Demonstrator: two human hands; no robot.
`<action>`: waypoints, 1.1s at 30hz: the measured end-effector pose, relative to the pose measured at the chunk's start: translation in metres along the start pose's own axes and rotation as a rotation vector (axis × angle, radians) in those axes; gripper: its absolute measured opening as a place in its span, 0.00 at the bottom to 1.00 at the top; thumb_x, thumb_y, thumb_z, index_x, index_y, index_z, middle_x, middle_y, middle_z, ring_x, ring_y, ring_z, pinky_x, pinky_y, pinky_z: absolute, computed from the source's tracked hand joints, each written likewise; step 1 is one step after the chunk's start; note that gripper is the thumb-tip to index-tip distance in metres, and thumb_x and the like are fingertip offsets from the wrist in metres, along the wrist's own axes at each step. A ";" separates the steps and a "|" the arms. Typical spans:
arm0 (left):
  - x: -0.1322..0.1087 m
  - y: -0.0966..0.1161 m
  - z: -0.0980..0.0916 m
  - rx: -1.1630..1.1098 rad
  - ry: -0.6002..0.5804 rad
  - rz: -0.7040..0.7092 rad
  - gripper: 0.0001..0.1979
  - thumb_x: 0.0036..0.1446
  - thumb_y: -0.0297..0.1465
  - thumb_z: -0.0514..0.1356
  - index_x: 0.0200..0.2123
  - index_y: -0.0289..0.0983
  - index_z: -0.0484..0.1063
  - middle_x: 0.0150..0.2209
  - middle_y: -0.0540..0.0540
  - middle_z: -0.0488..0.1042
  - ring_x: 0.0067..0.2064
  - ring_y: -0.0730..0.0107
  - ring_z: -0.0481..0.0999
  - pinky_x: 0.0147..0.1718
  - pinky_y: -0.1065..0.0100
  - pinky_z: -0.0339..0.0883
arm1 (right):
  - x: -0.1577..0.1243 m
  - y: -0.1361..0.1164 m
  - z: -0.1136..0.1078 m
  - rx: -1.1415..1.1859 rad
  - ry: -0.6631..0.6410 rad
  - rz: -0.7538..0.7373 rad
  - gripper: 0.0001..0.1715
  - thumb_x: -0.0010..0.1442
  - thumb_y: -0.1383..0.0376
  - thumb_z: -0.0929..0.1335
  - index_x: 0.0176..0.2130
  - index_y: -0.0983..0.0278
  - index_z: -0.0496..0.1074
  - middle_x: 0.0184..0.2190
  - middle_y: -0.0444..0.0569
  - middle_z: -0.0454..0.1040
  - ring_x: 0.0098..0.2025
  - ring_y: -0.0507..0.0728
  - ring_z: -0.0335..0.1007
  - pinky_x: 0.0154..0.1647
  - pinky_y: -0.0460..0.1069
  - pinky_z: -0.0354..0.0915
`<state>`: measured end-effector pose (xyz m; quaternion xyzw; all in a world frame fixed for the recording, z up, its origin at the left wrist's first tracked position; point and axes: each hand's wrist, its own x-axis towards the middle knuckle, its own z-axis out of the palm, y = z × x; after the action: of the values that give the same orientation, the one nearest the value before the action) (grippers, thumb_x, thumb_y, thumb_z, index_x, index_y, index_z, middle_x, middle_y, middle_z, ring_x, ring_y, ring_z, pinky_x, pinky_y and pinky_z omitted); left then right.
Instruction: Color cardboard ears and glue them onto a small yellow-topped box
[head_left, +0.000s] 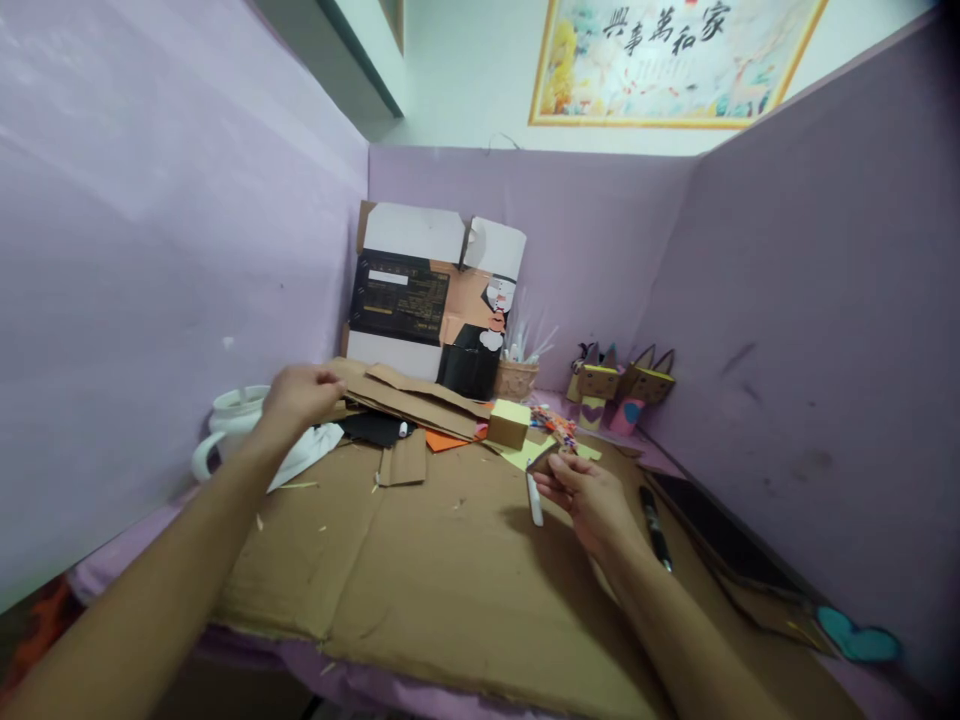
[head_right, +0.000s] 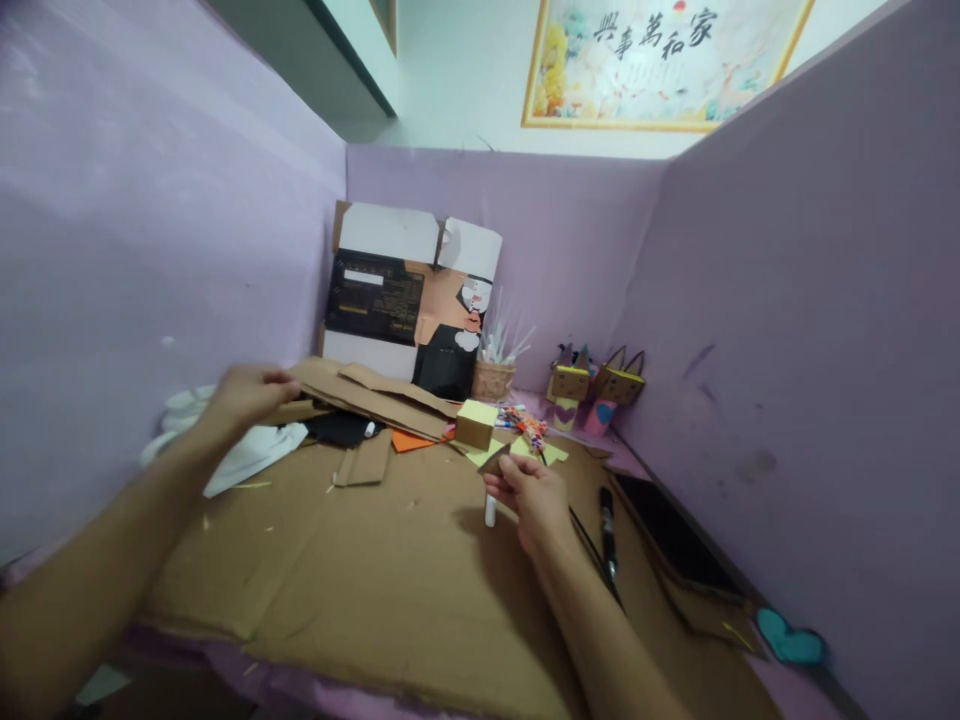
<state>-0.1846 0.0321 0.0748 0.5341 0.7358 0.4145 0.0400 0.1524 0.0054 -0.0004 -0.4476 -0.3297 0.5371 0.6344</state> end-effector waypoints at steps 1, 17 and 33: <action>-0.001 0.008 0.010 -0.007 -0.031 0.030 0.09 0.41 0.33 0.60 0.26 0.34 0.76 0.25 0.46 0.75 0.32 0.63 0.72 0.30 0.69 0.61 | -0.001 0.001 0.001 -0.015 -0.016 0.008 0.08 0.42 0.72 0.74 0.23 0.68 0.70 0.17 0.44 0.74 0.19 0.49 0.71 0.21 0.41 0.70; -0.116 0.094 0.107 -0.579 -0.748 0.180 0.09 0.39 0.35 0.61 0.21 0.34 0.73 0.20 0.50 0.69 0.24 0.73 0.66 0.24 0.72 0.59 | -0.008 0.009 0.007 -0.093 -0.224 0.051 0.10 0.38 0.66 0.73 0.23 0.68 0.70 0.14 0.41 0.67 0.15 0.45 0.60 0.14 0.40 0.57; -0.075 0.070 0.107 -0.629 -0.378 0.022 0.06 0.35 0.31 0.58 0.13 0.35 0.67 0.12 0.52 0.63 0.19 0.75 0.61 0.21 0.71 0.57 | 0.024 -0.016 -0.028 -0.623 0.149 -0.383 0.22 0.48 0.50 0.63 0.32 0.66 0.74 0.26 0.49 0.74 0.23 0.53 0.67 0.24 0.46 0.60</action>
<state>-0.0464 0.0367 0.0218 0.5708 0.5460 0.5149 0.3331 0.1884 0.0225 0.0021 -0.5872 -0.5081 0.2488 0.5789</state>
